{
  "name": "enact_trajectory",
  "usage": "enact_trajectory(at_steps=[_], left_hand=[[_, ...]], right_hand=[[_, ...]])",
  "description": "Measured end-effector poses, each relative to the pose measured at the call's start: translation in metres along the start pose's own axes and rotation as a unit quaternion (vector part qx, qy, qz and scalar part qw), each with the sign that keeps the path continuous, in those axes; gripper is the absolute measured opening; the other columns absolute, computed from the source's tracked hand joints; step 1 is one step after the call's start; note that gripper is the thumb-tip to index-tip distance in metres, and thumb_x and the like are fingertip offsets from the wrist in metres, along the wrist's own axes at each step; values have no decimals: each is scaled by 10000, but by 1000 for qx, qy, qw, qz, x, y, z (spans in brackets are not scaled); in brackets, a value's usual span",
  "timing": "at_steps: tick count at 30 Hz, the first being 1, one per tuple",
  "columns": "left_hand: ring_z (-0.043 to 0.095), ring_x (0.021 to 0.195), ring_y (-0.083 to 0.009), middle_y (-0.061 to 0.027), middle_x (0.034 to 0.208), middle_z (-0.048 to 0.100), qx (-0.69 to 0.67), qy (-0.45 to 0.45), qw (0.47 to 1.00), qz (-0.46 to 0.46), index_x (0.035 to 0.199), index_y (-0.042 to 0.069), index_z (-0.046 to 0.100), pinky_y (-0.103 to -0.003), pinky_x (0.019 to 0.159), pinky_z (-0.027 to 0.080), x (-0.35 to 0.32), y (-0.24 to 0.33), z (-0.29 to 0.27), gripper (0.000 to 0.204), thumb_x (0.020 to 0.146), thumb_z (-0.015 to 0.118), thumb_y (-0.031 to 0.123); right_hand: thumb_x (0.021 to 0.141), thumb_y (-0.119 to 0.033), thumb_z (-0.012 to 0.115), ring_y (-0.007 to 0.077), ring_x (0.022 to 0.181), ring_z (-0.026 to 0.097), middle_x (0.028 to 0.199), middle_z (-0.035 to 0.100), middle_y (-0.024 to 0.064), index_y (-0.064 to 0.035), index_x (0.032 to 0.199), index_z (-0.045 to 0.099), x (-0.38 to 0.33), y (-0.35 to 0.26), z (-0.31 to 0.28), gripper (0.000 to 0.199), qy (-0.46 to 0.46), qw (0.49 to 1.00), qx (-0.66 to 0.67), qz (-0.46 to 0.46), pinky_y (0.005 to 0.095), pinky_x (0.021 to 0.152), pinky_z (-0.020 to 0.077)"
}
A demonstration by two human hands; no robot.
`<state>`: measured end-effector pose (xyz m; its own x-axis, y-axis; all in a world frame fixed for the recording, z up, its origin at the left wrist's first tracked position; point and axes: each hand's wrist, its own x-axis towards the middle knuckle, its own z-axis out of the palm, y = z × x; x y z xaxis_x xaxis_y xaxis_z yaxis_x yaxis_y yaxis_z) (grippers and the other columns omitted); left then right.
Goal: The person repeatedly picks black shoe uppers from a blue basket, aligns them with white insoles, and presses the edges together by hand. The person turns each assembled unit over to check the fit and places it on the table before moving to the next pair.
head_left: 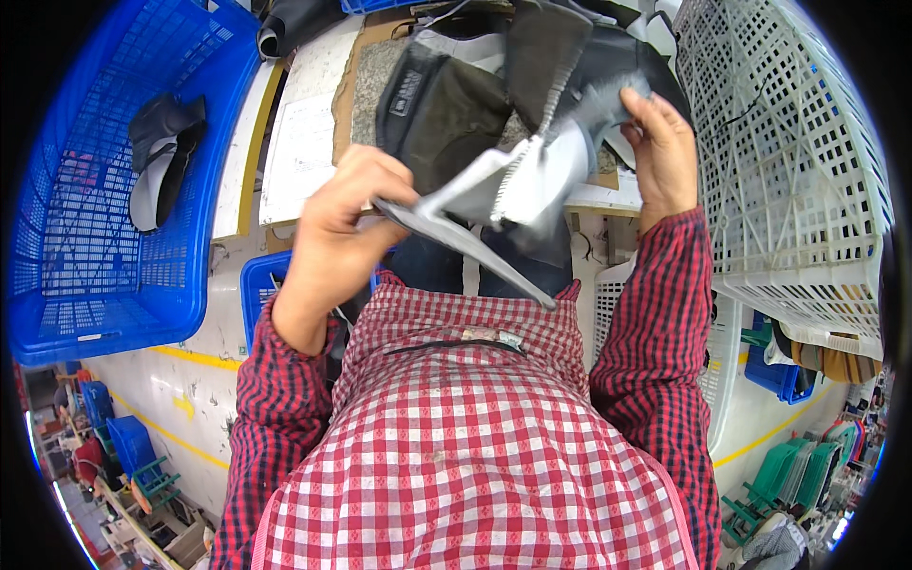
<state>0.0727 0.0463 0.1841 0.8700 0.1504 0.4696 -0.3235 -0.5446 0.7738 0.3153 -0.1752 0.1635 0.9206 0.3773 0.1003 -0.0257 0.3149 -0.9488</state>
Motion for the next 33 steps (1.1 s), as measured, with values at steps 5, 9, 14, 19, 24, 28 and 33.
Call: enact_trajectory(at_steps=[5, 9, 14, 19, 24, 28, 33], left_hand=[[586, 896, -106, -13, 972, 664, -34, 75, 992, -95, 998, 59, 760, -267, 763, 449, 3, -12, -19, 315, 719, 840, -62], [594, 889, -91, 11, 973, 662, -16, 54, 995, -82, 1045, 76, 785, -237, 759, 435, 7, -14, -17, 339, 735, 846, -47], [585, 918, -112, 4, 955, 645, -44, 42, 996, -59, 1009, 75, 803, -254, 735, 411, 16, -7, -17, 314, 717, 851, -33], [594, 923, -130, -2, 939, 635, 13, 1, 1000, -22, 971, 60, 809, -275, 791, 460, 18, 7, -14, 355, 657, 787, -105], [599, 914, -191, -36, 918, 633, 98, 7, 995, 5, 893, 60, 793, -297, 788, 468, 8, 22, -22, 374, 593, 723, -152], [594, 926, -200, -29, 903, 617, 155, 20, 988, -10, 892, 60, 787, -303, 786, 473, 4, 27, -27, 402, 567, 692, -155], [584, 905, -222, -39, 886, 600, 216, -12, 976, 15, 890, 58, 772, -319, 771, 470, 6, 24, -17, 407, 561, 677, -163]], right_hand=[[1010, -206, 695, 67, 767, 604, 990, 719, 60, 12, 1404, 569, -12, 73, -68, 468, -251, 921, 215, 206, 223, 659, 471], [978, -171, 640, 377, 1222, 648, 1515, 466, 277, 29, 1579, 321, -76, 119, -81, 709, -182, 900, 350, 184, 424, 1083, 546], [1043, -512, 512, 318, 1266, 589, 1420, 570, 260, 13, 1546, 414, -131, 126, -36, 734, -340, 815, 352, 309, 403, 1056, 514], [1000, -769, 321, 212, 1107, 568, 1268, 627, 185, 114, 1440, 487, -156, 123, 29, 1001, -271, 698, 489, 447, 370, 994, 483], [1070, -444, 502, 168, 828, 545, 918, 612, 30, -81, 1121, 630, -153, 122, 55, 388, -118, 678, 559, 463, 346, 758, 468], [1085, -341, 571, 94, 641, 454, 727, 495, -47, -123, 869, 620, -133, 116, 34, 311, -76, 685, 602, 404, 261, 558, 376], [1100, -419, 520, 71, 662, 452, 988, 662, 31, -64, 1159, 650, -123, 104, 19, 382, -186, 781, 445, 397, 236, 567, 389]])
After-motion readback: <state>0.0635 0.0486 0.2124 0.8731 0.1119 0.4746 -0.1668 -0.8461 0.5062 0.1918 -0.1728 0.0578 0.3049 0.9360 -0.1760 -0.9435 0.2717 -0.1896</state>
